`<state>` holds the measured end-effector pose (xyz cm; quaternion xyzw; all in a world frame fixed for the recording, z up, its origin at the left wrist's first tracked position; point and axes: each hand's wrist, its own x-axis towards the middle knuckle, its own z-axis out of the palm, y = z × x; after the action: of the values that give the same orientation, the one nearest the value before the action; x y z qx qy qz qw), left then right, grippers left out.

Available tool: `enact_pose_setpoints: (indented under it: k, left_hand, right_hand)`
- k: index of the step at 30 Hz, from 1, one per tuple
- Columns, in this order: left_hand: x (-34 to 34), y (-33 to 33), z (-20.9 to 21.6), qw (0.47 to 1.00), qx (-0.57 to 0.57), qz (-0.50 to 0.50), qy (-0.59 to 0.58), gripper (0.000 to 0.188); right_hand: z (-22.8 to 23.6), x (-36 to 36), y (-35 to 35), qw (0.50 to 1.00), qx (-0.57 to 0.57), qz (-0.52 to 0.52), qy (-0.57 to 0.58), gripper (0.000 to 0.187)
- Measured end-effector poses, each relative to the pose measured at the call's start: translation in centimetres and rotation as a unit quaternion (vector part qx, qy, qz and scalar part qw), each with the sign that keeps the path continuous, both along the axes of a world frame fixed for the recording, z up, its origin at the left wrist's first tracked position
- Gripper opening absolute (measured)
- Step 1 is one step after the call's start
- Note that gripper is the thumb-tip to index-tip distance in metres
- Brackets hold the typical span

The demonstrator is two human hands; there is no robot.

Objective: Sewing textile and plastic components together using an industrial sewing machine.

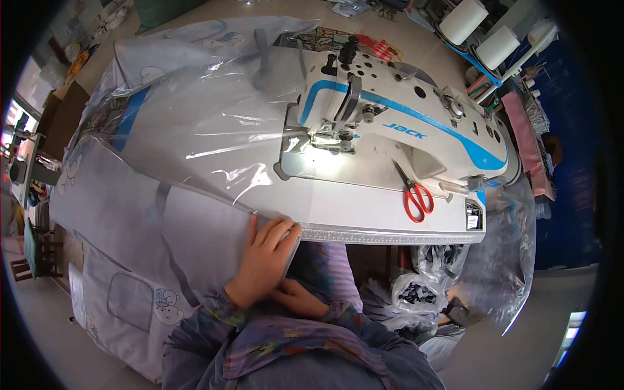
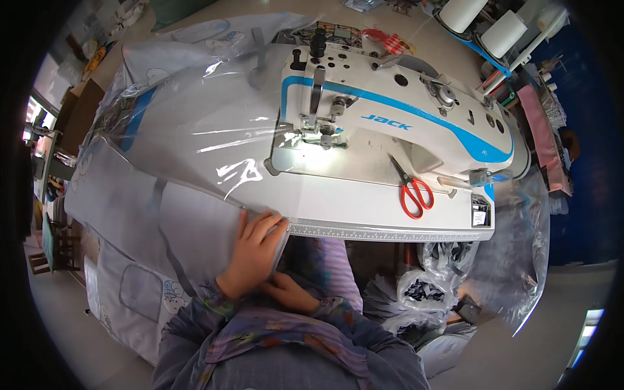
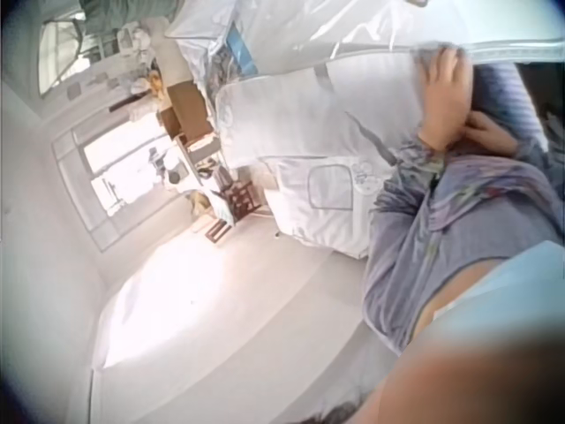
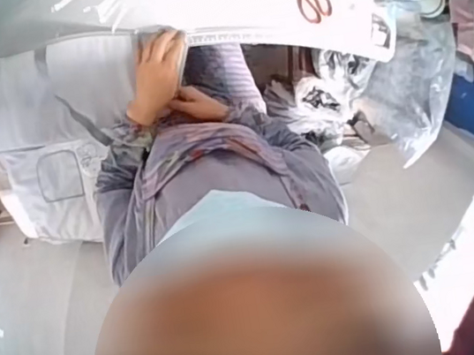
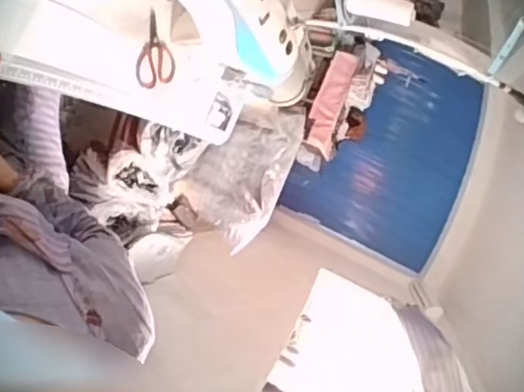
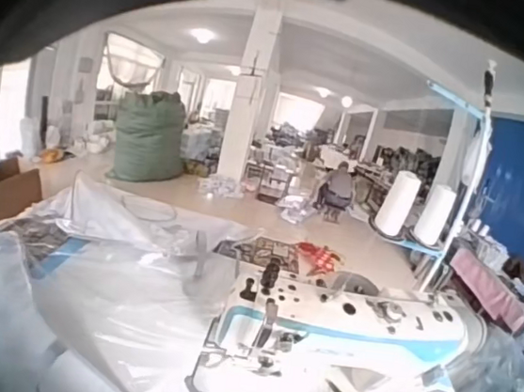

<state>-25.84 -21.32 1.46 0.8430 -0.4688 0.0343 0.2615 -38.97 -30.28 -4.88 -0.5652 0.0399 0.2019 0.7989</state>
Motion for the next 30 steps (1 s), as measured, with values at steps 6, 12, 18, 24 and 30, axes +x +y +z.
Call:
enact_pose_setpoints:
  k: [6,12,18,24,30]
  left_hand:
    - [2.4,-0.6,0.6,1.000,-0.008,-0.015,-0.005,0.039]
    - [4.4,-2.0,1.2,1.000,0.002,-0.014,0.017,0.037]
    - [6.2,-3.9,1.2,1.000,0.003,-0.001,-0.001,0.035]
    - [7.6,-5.6,1.0,1.000,0.002,0.011,-0.014,0.032]
    - [9.1,-7.6,0.2,0.999,-0.009,0.034,-0.027,0.032]
  right_hand:
    - [1.9,0.7,-0.1,0.989,0.001,-0.091,0.117,0.033]
    - [3.0,1.9,-0.7,0.980,0.032,-0.191,0.053,0.027]
    - [4.1,3.5,-1.9,0.974,0.018,-0.220,0.046,0.030]
    - [5.2,5.5,-3.7,0.965,-0.014,-0.261,-0.006,0.032]
    - [7.2,7.7,-6.9,0.961,-0.152,-0.227,-0.030,0.044]
